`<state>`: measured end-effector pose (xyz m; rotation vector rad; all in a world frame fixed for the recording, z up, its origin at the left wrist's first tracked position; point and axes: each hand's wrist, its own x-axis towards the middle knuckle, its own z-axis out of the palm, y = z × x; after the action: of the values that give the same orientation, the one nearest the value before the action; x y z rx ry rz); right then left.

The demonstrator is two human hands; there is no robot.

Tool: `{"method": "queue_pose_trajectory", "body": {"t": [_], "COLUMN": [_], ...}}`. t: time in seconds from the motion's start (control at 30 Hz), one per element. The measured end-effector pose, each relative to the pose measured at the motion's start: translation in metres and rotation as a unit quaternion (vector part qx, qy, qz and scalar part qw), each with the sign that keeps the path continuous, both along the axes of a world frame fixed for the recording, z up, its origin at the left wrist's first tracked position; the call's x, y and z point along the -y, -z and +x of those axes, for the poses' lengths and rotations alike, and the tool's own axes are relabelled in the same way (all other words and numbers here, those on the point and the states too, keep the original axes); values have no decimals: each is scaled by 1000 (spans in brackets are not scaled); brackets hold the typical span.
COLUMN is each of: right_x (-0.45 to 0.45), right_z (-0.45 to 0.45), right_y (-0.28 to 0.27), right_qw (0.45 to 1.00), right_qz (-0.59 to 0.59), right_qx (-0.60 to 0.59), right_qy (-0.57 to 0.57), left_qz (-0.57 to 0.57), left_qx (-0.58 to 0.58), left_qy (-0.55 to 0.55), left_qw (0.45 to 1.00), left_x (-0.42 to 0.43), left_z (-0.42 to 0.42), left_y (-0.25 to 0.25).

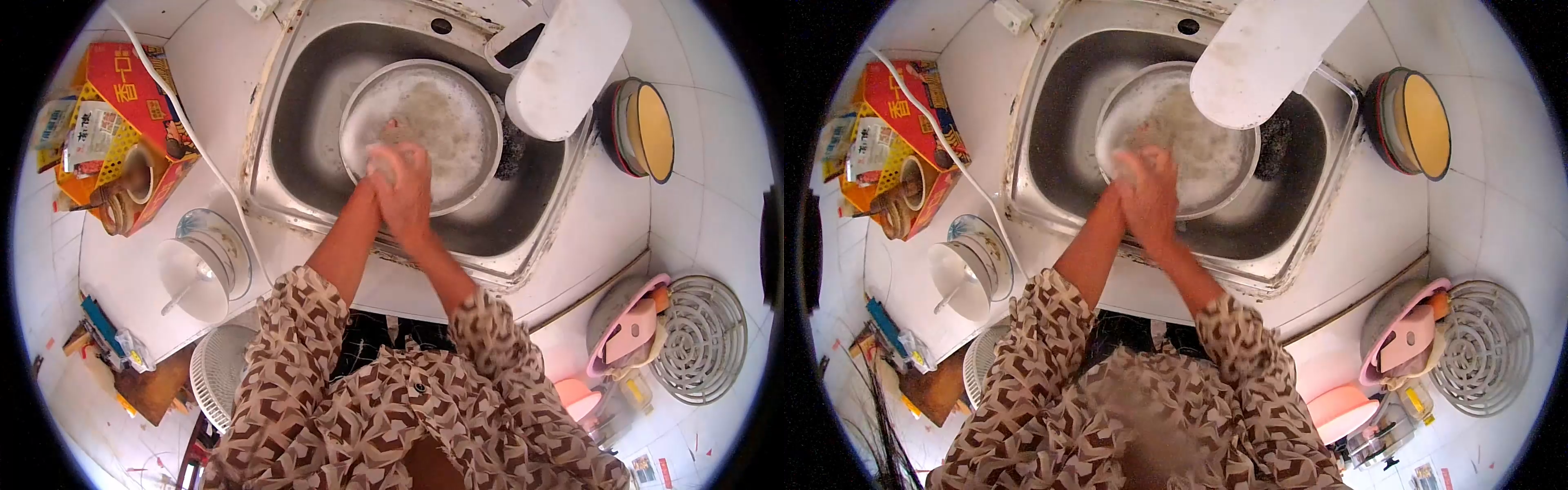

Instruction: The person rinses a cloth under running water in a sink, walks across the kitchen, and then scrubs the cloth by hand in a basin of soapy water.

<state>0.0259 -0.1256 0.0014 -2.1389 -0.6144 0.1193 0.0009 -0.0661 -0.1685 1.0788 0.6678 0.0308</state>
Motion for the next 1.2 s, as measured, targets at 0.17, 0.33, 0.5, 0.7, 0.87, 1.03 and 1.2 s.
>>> {"method": "queue_pose_trajectory", "body": {"t": [0.17, 0.33, 0.5, 0.7, 0.87, 1.03, 1.2], "right_x": [0, 27, 19, 0, -14, 4, 21], "right_z": [81, 99, 51, -11, 51, 75, 29], "right_y": [110, 134, 101, -11, 52, 60, -9], "right_qw": [987, 984, 945, 984, 995, 980, 978], "right_qz": [-71, -126, -71, -58, -87, 9, -108], "right_qx": [-146, -125, -304, -101, -36, -201, 61], "right_qy": [19, 21, -93, -138, 39, 3, -170], "left_qz": [-307, -322, -409, 139, -270, -449, -395], "left_qx": [-102, -83, -90, -47, -18, 22, 27], "left_qy": [-178, -214, -167, 75, -155, -164, -2], "left_qw": [929, 919, 893, 986, 950, 878, 918], "left_x": [5, -24, -30, -24, 6, 1, -23], "left_z": [3, 7, 8, 11, 7, 19, 14], "left_y": [-48, -101, -98, -96, -95, -137, -130]}}
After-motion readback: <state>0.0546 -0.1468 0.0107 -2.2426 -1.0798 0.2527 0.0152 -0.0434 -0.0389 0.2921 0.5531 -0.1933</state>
